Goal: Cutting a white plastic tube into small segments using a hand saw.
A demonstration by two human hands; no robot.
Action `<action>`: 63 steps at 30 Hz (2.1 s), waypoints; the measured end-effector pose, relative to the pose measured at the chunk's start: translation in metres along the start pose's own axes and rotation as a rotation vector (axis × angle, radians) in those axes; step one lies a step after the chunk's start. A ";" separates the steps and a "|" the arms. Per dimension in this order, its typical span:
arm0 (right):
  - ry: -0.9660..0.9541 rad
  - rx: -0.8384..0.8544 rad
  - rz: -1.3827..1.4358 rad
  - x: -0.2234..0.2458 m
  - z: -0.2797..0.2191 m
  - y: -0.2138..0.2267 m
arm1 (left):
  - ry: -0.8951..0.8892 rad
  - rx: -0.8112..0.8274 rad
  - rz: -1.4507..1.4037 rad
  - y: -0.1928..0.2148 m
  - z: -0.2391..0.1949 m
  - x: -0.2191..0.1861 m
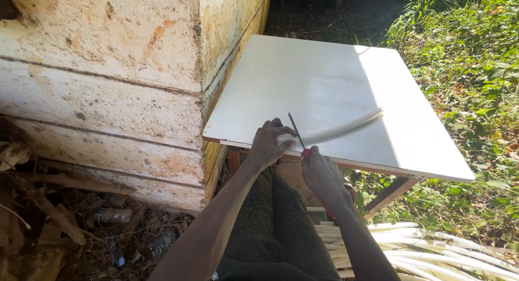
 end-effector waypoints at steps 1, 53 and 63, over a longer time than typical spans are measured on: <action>0.003 0.001 -0.002 0.000 0.001 -0.002 | 0.001 -0.004 0.000 0.000 -0.001 0.000; 0.032 0.032 0.011 -0.001 0.010 -0.009 | -0.206 0.047 0.080 0.000 -0.004 -0.023; 0.070 -0.005 0.029 0.024 0.003 0.002 | -0.171 0.053 0.123 -0.001 -0.001 -0.021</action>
Point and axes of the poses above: each hand's wrist, its own z-axis towards the middle knuckle, its own y-axis out of the back of the hand, x = y × z, the point moved 10 cm from there along z, towards the middle knuckle, and after that the axes turned 9 degrees about -z, right-handed, at the moved point
